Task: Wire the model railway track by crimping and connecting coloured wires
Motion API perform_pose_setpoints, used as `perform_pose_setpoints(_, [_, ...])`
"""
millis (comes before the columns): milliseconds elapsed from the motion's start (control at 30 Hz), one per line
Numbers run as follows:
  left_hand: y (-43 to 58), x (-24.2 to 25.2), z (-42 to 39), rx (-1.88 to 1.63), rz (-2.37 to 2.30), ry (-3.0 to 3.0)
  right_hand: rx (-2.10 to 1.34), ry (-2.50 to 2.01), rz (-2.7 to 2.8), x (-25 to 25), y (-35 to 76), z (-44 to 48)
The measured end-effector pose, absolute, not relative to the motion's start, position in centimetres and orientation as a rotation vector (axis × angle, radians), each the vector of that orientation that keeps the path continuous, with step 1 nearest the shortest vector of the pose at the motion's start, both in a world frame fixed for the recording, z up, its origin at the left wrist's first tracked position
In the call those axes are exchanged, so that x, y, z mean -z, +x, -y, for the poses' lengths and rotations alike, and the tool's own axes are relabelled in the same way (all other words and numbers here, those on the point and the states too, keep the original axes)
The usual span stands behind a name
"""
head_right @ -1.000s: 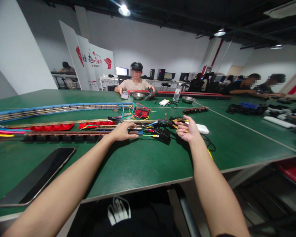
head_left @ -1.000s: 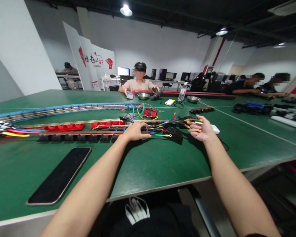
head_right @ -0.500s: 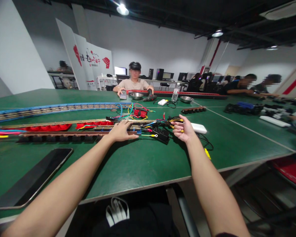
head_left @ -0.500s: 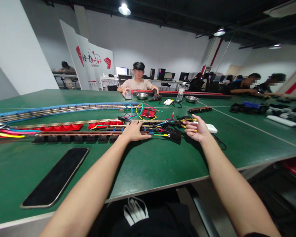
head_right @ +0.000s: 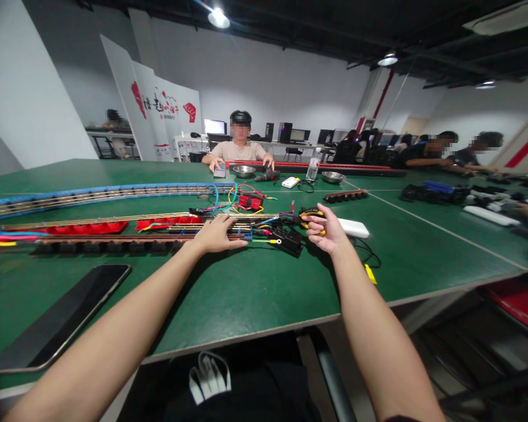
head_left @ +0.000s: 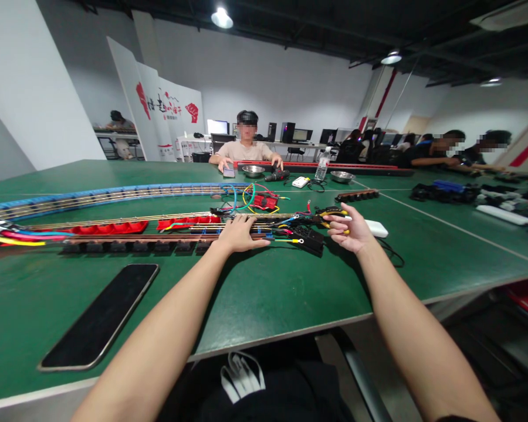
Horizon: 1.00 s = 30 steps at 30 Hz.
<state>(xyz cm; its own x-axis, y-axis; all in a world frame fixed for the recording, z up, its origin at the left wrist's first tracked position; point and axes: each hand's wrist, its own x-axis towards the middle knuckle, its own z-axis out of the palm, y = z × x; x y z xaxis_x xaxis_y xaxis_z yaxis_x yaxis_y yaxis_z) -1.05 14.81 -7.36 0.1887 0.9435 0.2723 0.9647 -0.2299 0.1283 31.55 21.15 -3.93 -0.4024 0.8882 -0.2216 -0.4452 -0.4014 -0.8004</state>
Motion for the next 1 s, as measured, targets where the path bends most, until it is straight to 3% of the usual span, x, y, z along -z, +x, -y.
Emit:
perform_pose_setpoints(400, [-1.0,7.2,-14.7,0.444,1.923,-2.367,-1.517,-0.889,0.948,4.5,30.7,-21.5])
perform_pose_setpoints(833, [-1.1,7.4,-14.9,0.446,1.905,-2.369,-1.572,-0.704,1.135,4.2,29.3,-20.3])
perform_pose_setpoints(1000, [-1.1,7.4,-14.9,0.437,1.913,-2.367,-1.448,-0.628,1.233,4.7,28.5,-20.1])
